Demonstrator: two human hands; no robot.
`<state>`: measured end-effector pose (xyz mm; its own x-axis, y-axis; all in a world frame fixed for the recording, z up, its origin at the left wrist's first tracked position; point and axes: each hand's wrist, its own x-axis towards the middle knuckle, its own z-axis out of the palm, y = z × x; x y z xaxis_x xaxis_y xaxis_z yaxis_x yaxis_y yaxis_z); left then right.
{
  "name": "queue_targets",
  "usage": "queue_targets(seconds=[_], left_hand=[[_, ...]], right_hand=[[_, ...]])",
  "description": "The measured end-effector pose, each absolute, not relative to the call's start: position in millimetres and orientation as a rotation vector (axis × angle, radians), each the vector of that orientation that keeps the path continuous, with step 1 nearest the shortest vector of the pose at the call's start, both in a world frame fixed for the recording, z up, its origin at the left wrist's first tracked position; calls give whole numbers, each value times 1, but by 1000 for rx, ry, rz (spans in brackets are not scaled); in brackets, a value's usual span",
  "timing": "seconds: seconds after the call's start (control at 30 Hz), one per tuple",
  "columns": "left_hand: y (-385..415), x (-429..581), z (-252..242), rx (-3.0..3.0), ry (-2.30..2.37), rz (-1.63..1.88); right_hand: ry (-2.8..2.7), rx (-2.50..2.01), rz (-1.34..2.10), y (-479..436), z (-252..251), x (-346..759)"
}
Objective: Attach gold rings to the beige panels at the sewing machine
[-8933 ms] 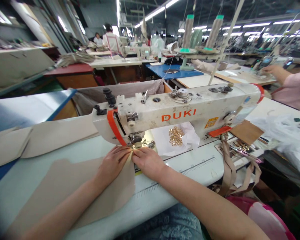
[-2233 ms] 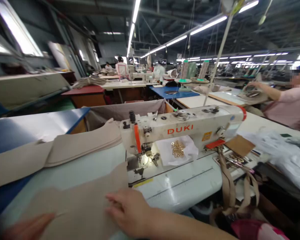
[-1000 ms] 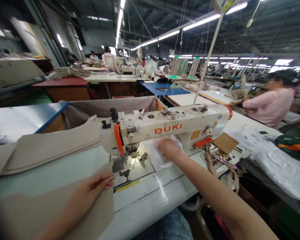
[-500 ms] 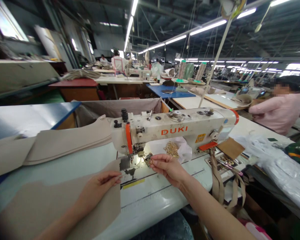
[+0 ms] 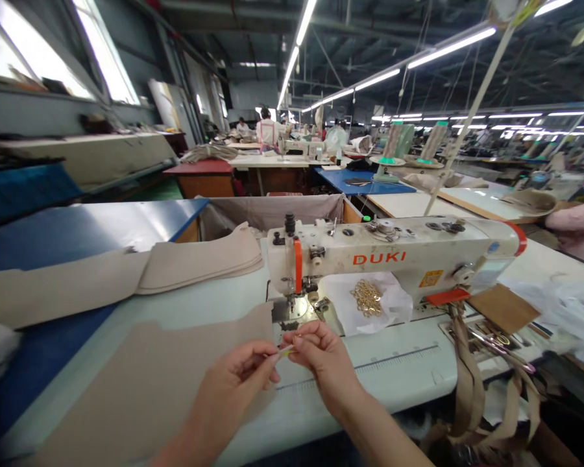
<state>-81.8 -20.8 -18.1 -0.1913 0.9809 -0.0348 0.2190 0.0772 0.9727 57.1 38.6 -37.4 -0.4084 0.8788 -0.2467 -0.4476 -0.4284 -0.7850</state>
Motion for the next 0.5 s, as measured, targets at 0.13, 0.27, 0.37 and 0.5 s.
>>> queue_targets(seconds=[0.13, 0.27, 0.37, 0.5], left_hand=[[-25, -80, -23, 1241, 1591, 1229], [-28, -82, -26, 1236, 1620, 1234], [-29, -84, -25, 1266, 1663, 1224], [-31, -84, -22, 1302, 1729, 1204]], right_hand=[[-966, -833, 1791, 26, -44, 47], [-1065, -793, 1742, 19, -49, 43], [-1138, -768, 1732, 16, -49, 43], [-1222, -751, 1660, 12, -48, 43]])
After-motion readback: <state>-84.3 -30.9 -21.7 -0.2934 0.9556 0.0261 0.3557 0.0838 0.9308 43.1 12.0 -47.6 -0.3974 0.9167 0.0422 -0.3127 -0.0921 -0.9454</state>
